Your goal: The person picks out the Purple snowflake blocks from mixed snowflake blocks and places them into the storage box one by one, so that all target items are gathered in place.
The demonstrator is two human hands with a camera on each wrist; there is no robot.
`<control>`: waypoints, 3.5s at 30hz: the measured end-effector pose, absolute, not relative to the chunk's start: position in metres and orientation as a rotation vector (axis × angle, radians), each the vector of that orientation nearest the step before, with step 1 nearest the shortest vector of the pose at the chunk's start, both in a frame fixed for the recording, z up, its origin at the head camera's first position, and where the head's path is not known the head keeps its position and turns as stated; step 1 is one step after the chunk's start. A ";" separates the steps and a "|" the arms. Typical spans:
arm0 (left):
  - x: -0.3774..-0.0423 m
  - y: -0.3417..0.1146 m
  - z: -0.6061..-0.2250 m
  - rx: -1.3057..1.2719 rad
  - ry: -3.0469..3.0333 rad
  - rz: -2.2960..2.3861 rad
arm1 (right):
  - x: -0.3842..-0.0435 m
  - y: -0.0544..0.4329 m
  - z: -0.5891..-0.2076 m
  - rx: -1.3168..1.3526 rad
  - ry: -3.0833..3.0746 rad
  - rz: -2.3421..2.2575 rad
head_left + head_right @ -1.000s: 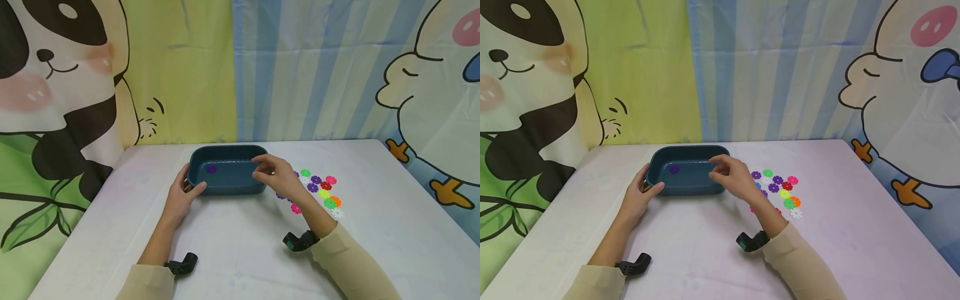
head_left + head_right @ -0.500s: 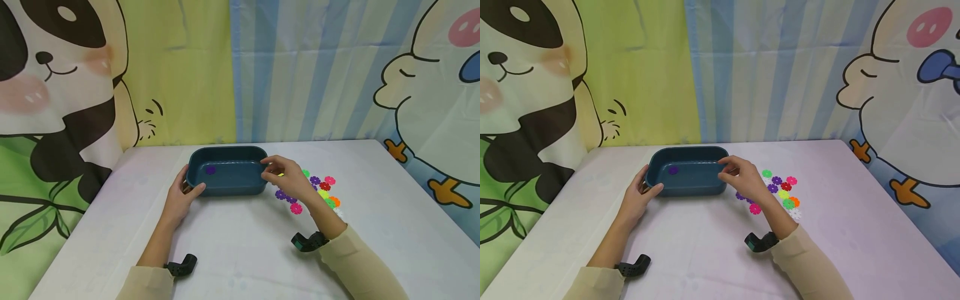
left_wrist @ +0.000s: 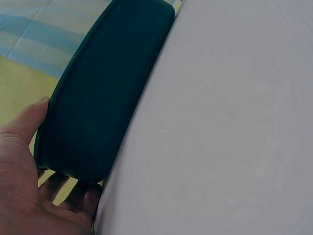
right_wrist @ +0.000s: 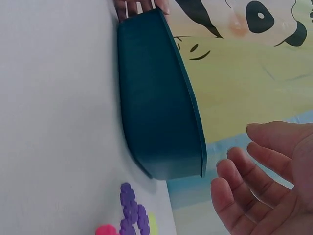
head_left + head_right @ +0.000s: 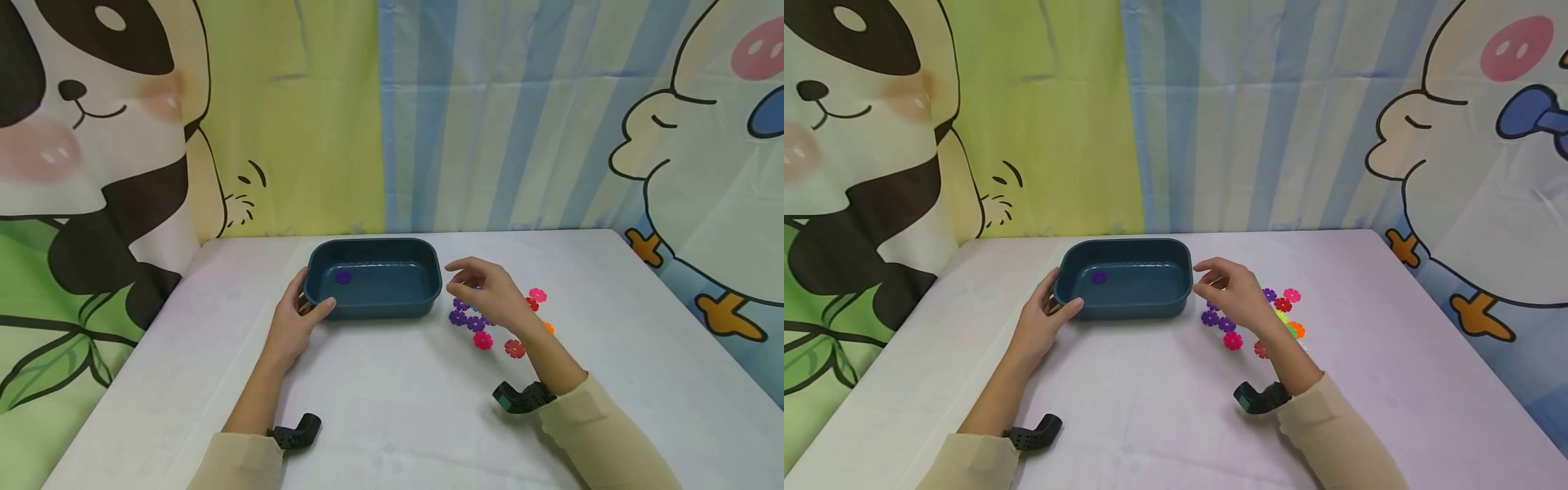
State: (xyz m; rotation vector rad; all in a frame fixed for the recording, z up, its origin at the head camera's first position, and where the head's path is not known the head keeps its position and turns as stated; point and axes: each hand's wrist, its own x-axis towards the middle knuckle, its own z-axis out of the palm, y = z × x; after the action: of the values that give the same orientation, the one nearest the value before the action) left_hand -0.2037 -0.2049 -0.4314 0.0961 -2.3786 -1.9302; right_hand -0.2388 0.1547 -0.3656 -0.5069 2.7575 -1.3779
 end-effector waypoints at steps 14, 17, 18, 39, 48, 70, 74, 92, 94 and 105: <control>-0.204 -0.209 -0.434 0.112 -2.384 -1.937 | -0.241 0.173 -0.378 -0.493 2.760 -1.267; -0.203 -0.209 -0.434 0.113 -2.387 -1.928 | -0.243 0.175 -0.382 -0.478 2.724 -1.241; -0.203 -0.208 -0.434 0.113 -2.387 -1.926 | -0.244 0.176 -0.383 -0.478 2.716 -1.232; -0.203 -0.204 -0.431 0.092 -2.368 -1.935 | -0.248 0.172 -0.401 -0.436 2.807 -0.849; -0.203 -0.205 -0.431 0.100 -2.378 -1.933 | -0.249 0.166 -0.404 -0.491 2.814 -0.788; -0.203 -0.204 -0.431 0.108 -2.384 -1.932 | -0.247 0.166 -0.405 -0.450 2.820 -0.862; -0.204 -0.204 -0.432 0.111 -2.383 -1.932 | -0.245 0.166 -0.405 -0.468 2.832 -0.860; -0.202 -0.204 -0.431 0.097 -2.377 -1.927 | -0.241 0.171 -0.403 -0.548 2.796 -0.865; -0.202 -0.204 -0.430 0.093 -2.374 -1.931 | -0.241 0.172 -0.403 -0.547 2.786 -0.890; -0.203 -0.204 -0.431 0.085 -2.375 -1.927 | -0.246 0.177 -0.401 -0.428 2.755 -1.104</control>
State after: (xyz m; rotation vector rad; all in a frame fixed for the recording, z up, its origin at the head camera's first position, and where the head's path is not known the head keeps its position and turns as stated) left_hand -0.2026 -0.2044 -0.4308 0.0854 -2.3753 -1.9268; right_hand -0.2456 0.1767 -0.4011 -0.4282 2.7553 -1.1039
